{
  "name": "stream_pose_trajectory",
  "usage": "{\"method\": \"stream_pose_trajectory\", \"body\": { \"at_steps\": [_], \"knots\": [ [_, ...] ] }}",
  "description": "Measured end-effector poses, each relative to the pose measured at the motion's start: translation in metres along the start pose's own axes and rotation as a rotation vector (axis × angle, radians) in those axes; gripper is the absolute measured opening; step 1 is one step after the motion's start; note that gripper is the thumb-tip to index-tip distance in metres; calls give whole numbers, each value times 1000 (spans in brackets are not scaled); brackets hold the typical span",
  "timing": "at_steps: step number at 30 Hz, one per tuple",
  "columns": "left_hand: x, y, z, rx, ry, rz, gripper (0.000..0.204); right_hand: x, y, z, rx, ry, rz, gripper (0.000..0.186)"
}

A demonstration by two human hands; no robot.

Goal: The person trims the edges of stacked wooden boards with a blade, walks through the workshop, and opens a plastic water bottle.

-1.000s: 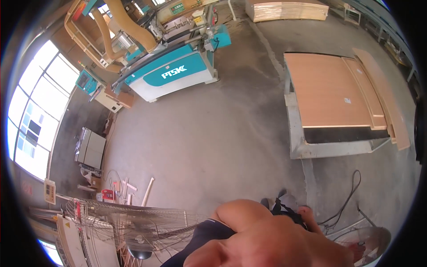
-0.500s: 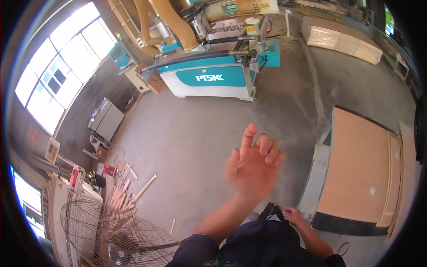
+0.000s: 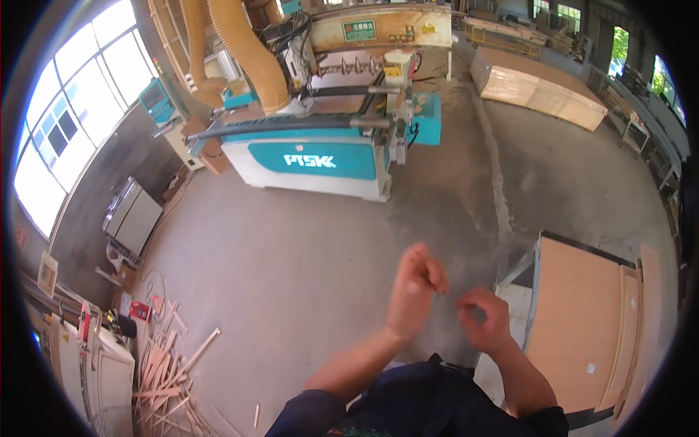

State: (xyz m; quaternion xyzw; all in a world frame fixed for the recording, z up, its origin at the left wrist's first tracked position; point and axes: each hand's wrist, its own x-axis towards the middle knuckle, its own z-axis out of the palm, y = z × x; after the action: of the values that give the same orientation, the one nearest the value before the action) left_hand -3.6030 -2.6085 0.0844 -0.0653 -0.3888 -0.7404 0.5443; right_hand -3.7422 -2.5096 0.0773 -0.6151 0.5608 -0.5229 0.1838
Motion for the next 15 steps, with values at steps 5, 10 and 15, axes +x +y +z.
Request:
{"method": "stream_pose_trajectory", "body": {
  "at_steps": [5, 10, 15],
  "knots": [
    [36, -3, -51, 361, -139, -202, 67, 65, 6, 33, -280, 2, 70, 8],
    [61, 8, -79, 505, -238, -335, 68, 93, 36, 52, -305, -5, 93, 4],
    [85, 9, -104, 536, -241, -329, 67, 122, 62, 64, -262, -25, 57, 3]
  ]
}}
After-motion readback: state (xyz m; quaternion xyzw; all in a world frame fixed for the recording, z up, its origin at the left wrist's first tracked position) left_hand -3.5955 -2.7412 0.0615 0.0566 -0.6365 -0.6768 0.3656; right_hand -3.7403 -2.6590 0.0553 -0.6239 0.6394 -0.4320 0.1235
